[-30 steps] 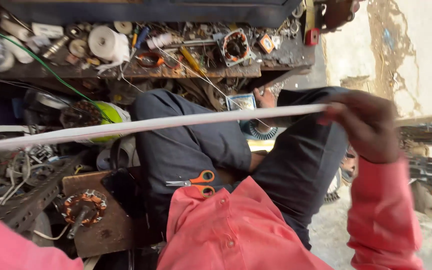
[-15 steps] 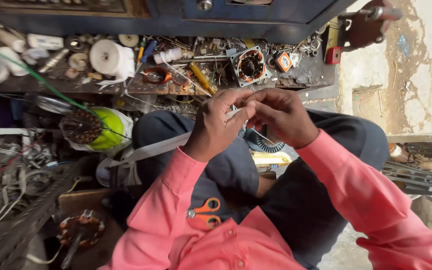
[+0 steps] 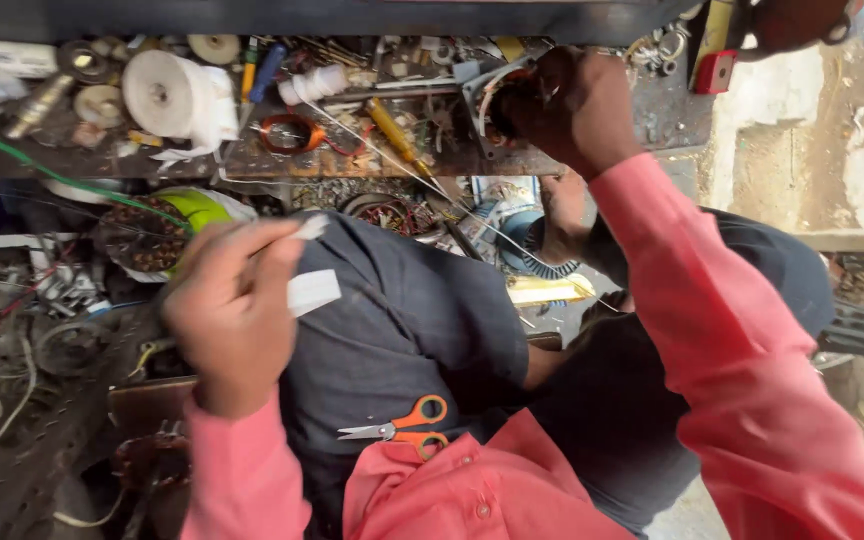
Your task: The person sits on the floor, pulls out a length of white cloth strapping, cuts a piece with scissors, and wraps the strap around the square mounting flange of a motor stator resting on their lap, pressing and tucking the fabric around the component.
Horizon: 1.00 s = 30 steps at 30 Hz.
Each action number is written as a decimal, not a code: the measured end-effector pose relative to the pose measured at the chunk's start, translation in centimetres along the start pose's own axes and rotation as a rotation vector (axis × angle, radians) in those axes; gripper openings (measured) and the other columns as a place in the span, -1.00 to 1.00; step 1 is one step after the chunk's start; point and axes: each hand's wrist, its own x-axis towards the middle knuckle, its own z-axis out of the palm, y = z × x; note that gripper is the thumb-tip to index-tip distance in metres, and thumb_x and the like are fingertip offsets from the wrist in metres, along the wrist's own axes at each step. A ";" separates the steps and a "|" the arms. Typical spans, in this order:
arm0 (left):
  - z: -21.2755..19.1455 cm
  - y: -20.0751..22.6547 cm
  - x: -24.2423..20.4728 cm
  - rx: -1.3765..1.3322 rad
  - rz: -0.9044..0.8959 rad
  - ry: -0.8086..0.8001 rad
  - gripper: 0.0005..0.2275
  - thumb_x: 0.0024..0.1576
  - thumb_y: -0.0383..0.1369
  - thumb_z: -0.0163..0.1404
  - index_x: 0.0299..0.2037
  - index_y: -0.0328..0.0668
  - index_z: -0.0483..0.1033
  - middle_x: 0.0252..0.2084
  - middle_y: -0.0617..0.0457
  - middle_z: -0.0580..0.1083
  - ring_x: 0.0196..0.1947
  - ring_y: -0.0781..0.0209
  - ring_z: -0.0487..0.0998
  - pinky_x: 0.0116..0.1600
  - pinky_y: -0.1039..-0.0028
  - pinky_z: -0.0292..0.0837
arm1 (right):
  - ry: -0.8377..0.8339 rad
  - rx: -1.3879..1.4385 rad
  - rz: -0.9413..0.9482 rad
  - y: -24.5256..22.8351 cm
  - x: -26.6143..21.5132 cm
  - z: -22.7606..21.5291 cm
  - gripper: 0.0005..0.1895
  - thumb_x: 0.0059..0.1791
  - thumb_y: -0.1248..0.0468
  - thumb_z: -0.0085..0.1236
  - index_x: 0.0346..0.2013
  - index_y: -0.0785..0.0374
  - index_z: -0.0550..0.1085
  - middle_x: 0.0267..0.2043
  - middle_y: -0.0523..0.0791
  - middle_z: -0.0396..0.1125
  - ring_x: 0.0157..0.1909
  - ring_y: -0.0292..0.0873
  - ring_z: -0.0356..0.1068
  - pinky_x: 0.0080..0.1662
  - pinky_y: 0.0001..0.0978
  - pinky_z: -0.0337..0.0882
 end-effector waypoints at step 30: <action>-7.3 -0.8 -16.3 -0.151 -0.161 -0.024 -0.75 0.33 -0.61 -0.01 0.17 -0.19 0.50 -0.04 -0.04 0.52 -0.12 0.18 0.61 -0.05 0.46 0.57 | -0.561 0.077 -0.583 -25.5 -5.0 4.6 -0.79 -0.16 0.23 0.30 -0.26 0.18 0.58 -0.32 -0.02 0.44 -0.32 0.12 0.44 -0.27 -0.05 0.40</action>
